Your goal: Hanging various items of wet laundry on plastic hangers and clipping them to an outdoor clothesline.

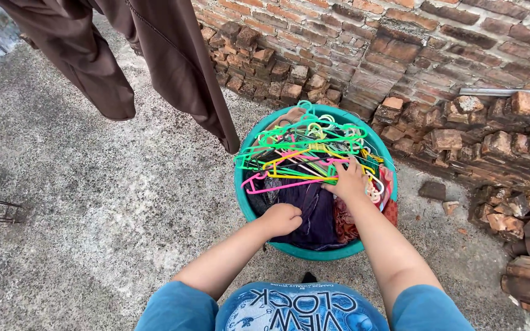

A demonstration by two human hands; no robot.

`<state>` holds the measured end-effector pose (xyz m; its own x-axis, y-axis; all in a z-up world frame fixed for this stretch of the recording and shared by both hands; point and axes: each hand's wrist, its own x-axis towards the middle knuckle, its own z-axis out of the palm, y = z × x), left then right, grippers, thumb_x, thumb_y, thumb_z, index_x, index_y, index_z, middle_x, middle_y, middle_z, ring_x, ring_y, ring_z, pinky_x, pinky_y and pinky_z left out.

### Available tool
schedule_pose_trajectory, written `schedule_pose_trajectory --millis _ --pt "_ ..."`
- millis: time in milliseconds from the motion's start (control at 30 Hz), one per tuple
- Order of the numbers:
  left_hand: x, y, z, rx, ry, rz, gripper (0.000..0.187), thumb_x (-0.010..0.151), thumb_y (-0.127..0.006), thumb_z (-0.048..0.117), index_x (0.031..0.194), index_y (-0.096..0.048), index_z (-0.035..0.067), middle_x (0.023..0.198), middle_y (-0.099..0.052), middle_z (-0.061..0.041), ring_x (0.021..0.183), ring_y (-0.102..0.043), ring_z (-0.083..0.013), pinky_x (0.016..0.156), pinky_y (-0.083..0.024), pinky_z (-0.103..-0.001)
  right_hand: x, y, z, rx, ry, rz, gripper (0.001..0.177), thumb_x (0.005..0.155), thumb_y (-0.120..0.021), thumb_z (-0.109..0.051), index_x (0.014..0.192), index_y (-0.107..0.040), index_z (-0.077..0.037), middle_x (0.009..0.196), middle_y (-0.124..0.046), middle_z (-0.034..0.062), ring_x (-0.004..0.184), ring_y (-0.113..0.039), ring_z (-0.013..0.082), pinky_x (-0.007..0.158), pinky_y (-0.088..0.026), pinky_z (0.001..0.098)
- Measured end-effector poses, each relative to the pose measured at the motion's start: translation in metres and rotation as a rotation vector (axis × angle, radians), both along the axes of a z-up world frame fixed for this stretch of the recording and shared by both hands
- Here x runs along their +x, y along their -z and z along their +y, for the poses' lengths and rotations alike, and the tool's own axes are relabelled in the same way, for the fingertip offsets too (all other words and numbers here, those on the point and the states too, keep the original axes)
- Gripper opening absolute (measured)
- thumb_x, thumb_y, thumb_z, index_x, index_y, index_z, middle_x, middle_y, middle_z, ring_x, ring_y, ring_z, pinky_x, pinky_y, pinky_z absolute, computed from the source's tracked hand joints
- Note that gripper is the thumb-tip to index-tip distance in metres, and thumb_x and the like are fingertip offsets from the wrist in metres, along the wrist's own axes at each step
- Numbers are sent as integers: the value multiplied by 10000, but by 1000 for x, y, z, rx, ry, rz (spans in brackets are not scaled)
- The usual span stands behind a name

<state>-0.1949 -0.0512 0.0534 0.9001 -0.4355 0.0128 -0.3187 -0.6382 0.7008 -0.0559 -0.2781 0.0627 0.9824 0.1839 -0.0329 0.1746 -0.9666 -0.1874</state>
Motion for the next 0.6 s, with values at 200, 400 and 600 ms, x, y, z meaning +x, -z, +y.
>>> schedule_pose_trajectory --millis 200,400,600 --pt "-7 -17 18 27 27 -42 257 824 -560 254 779 -664 23 806 -675 -223 809 -659 -434 751 -525 -535 22 25 -3 -216 -86 -15 818 692 -890 -511 1395 -543 -275 1566 -354 219 1341 -484 435 1009 -454 607" --pt "-25 -50 44 -5 18 9 238 798 -552 214 743 -632 -3 783 -639 -228 780 -632 -436 711 -502 -527 39 13 -1 -221 36 84 765 750 -837 -566 1392 -553 -263 1503 -406 279 1112 -665 401 873 -577 494" --pt "-19 -85 93 -132 -56 115 210 798 -556 179 781 -627 -18 766 -630 -226 733 -668 -389 699 -532 -486 60 22 -18 -138 153 155 817 751 -835 -554 1423 -533 -201 1346 -501 232 1133 -649 387 902 -566 480"
